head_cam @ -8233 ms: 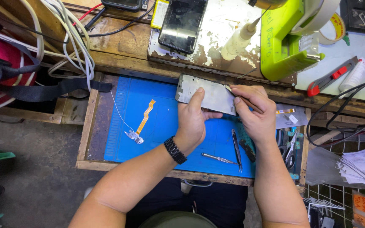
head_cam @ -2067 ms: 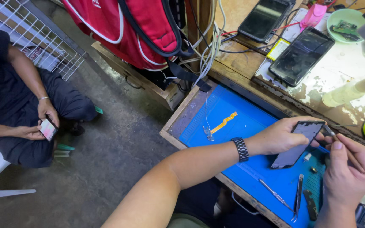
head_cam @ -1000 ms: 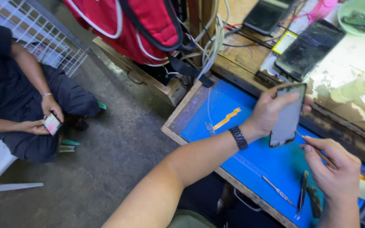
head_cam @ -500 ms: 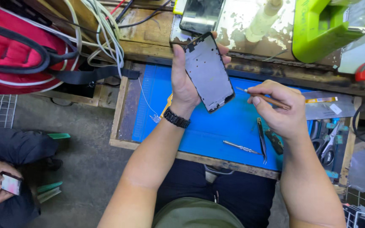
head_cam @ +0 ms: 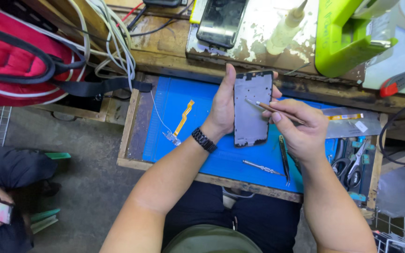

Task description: The person works on a disassembled smartphone chassis, using a small metal tool to scrape and clean adhesive residue from the interior frame. They handle the chassis and a small component, then continue cleaning the edges of the frame with the tool.

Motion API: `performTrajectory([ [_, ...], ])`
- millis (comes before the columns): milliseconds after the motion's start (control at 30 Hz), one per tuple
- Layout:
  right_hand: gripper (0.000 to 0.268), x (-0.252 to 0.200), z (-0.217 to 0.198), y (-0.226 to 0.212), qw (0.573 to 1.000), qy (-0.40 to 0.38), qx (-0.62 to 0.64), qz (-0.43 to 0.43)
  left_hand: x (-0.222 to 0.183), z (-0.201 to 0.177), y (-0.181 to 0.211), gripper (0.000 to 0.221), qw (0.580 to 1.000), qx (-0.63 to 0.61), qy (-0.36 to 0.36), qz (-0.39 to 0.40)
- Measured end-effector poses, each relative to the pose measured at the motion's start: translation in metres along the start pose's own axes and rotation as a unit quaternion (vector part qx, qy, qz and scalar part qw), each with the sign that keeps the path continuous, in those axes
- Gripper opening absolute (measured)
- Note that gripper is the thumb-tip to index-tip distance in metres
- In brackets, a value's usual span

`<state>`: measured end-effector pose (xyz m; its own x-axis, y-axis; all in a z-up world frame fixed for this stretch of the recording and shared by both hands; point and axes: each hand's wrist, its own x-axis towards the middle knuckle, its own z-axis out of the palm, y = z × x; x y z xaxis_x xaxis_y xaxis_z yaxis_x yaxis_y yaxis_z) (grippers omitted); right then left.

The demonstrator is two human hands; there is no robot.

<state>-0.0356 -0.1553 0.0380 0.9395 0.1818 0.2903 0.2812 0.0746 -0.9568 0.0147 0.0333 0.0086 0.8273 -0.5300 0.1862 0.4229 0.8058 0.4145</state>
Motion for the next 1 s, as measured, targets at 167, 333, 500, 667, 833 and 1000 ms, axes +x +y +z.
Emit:
performTrajectory([
  [167, 0.019, 0.007, 0.005, -0.011, 0.990, 0.026, -0.104, -0.097, 0.001, -0.004, 0.001, 0.092, 1.000, -0.010, -0.006, 0.003],
  [333, 0.025, 0.012, 0.008, -0.017, 0.973, 0.039, -0.177, -0.143, 0.002, -0.002, -0.001, 0.091, 1.000, 0.007, -0.003, -0.008],
  [500, 0.024, 0.011, 0.009, -0.019, 0.954, 0.043, -0.251, -0.159, 0.000, -0.009, -0.019, 0.085, 0.997, -0.023, 0.043, -0.054],
  [667, 0.024, 0.011, 0.011, -0.020, 0.957, 0.049, -0.245, -0.146, 0.000, -0.014, -0.024, 0.075, 0.998, -0.018, 0.044, -0.041],
  [833, 0.028, 0.008, 0.012, -0.017, 0.950, 0.028, -0.275, -0.143, -0.001, -0.011, -0.018, 0.073, 0.998, -0.034, 0.051, -0.035],
  [1000, 0.029, 0.012, 0.018, -0.015, 0.970, -0.001, -0.220, -0.107, 0.002, -0.005, -0.006, 0.079, 0.998, 0.023, 0.050, 0.016],
])
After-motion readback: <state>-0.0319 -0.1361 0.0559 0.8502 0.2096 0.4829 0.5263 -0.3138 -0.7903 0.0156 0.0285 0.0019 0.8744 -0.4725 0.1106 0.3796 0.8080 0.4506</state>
